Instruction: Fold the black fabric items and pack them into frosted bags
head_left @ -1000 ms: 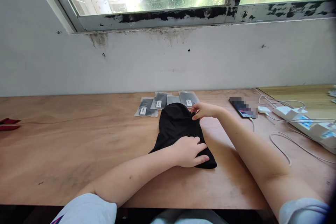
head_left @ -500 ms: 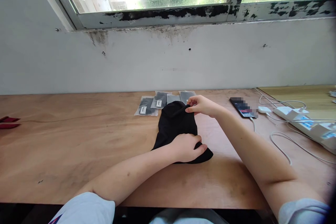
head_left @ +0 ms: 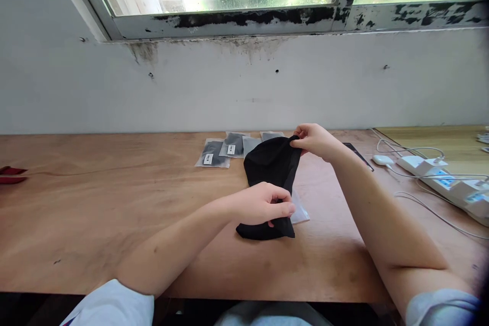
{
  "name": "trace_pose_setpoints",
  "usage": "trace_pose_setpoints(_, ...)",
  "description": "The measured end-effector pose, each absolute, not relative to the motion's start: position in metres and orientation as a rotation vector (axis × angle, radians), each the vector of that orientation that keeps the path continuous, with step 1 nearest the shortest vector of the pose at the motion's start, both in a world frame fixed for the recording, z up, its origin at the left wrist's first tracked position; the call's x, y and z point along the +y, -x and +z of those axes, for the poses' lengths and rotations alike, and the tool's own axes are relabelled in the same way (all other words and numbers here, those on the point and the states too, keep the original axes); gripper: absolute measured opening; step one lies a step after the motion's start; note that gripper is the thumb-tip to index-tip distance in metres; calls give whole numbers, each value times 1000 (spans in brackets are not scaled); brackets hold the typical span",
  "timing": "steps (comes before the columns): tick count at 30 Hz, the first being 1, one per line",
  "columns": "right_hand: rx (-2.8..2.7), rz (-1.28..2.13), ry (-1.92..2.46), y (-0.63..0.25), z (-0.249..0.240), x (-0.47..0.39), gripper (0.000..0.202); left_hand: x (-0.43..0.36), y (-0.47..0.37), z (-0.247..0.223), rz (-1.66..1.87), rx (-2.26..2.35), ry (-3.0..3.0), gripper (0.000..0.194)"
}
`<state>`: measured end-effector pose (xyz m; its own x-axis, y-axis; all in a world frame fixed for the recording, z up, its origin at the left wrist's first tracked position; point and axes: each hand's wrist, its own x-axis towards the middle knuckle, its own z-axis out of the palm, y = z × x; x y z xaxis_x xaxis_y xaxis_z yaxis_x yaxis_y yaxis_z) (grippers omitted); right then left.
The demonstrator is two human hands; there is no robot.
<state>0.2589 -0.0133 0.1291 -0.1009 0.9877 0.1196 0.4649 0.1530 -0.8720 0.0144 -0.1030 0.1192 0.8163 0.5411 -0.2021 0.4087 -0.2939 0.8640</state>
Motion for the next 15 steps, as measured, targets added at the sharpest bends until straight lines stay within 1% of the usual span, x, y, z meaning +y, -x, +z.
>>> trace_pose_setpoints(3,-1654,939,1320,-234,121,-17,27,-87,3,132,-118,777,-1998,31)
trace_pose_setpoints(6,-1702,1084,1138,-214,106,-12,34,-69,20,133,-442,858,-1945,26)
trace_pose_setpoints(8,-1754,994,1219,-212,93,-3,31,-60,27,129,-593,916,-1873,24)
trace_pose_setpoints(10,-1791,753,1437,-217,77,9,24,-52,30,122,-647,986,-1856,25)
trace_pose_setpoints(12,-1812,565,1641,-224,59,21,25,-46,30,114,-608,1104,-1929,31)
trace_pose_setpoints(13,-1817,557,1714,-227,50,25,30,-42,29,109,-580,1180,-2000,37)
trace_pose_setpoints(15,-1841,652,1774,-228,33,30,42,-34,29,98,-546,1325,-2171,50)
